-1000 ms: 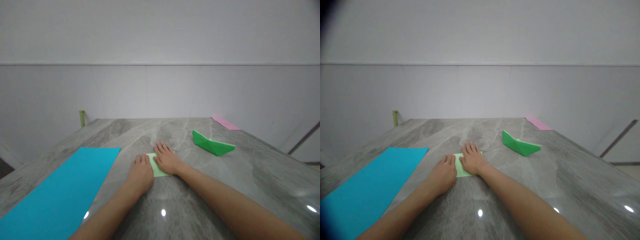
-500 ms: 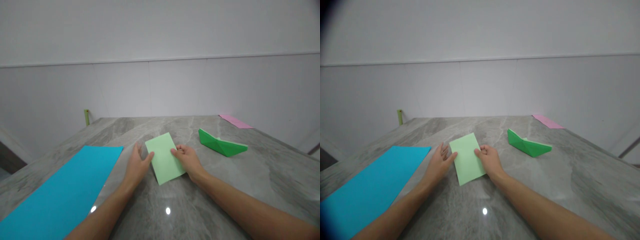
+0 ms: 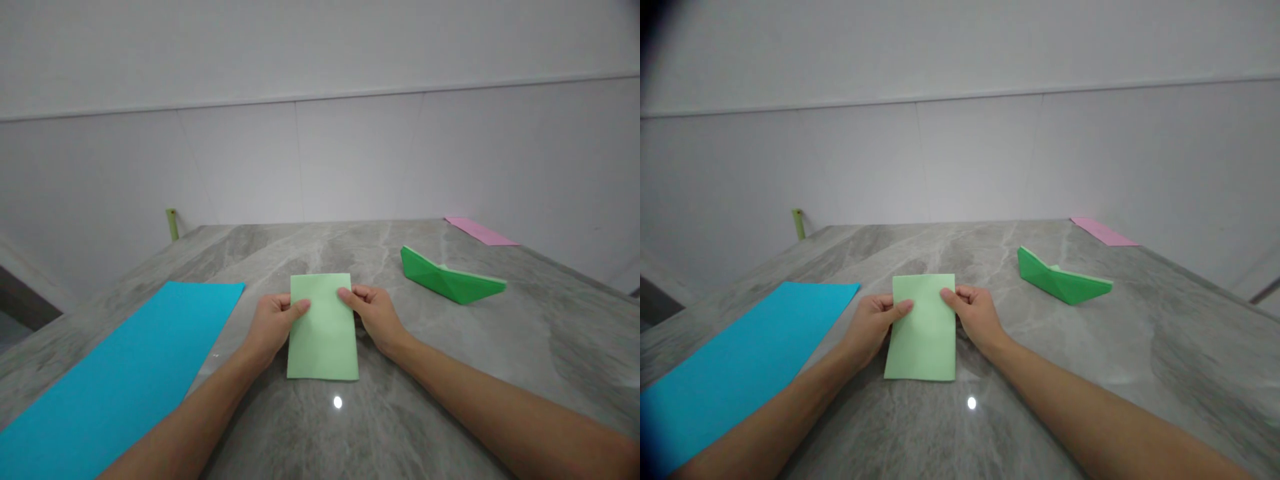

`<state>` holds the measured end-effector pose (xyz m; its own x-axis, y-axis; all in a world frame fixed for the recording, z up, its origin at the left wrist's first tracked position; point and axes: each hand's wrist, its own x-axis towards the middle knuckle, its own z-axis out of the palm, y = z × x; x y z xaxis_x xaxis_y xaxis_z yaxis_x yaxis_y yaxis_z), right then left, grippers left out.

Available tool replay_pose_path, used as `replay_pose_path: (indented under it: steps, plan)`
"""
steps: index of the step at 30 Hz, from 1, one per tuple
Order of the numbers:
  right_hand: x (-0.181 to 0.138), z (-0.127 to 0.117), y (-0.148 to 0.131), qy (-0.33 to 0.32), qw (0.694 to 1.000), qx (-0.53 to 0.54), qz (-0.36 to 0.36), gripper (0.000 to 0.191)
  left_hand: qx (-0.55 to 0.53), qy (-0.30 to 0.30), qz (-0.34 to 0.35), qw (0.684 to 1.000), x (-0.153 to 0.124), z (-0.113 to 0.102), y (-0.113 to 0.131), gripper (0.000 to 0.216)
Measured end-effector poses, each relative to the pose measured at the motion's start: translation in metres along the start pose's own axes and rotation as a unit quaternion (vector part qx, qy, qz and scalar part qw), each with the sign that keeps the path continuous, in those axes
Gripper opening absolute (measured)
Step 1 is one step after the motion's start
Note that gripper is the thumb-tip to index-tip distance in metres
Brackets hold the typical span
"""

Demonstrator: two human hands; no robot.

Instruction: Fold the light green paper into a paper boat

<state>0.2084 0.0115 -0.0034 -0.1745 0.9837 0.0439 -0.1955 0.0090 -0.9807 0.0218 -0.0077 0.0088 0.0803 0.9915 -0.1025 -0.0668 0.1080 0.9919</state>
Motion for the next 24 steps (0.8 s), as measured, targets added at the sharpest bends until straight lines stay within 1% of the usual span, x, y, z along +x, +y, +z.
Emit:
replay_pose_path:
  steps: [3, 6, 8, 14, 19, 24]
  plan:
    - [0.0006, 0.0, 0.0013, -0.002, 1.0, -0.018, -0.02, 0.037, 0.021, 0.008, 0.017, 1.0, -0.002, 0.0011, 0.0025, 0.033]
    - [-0.0005, 0.0005, 0.0014, -0.033, 0.998, -0.042, -0.021, 0.039, 0.015, 0.033, 0.052, 0.998, -0.002, 0.0014, 0.0031, 0.034]
    - [-0.0015, 0.0008, 0.0011, -0.048, 0.997, -0.056, -0.018, 0.039, 0.015, 0.045, 0.064, 0.997, -0.0017, 0.0012, 0.0032, 0.034]
    - [-0.0007, -0.0003, 0.004, -0.019, 0.998, -0.052, -0.035, 0.034, 0.043, 0.041, 0.07, 0.996, -0.005, 0.0038, 0.0073, 0.034]
    - [0.0006, -0.0015, 0.0057, -0.003, 0.995, -0.079, -0.064, 0.044, 0.061, 0.039, 0.085, 0.994, -0.0067, 0.0053, 0.0086, 0.036]
    - [0.0002, -0.0005, 0.0043, 0.006, 0.993, -0.092, -0.07, 0.045, 0.043, 0.022, 0.073, 0.996, -0.0038, 0.0026, 0.0036, 0.038]
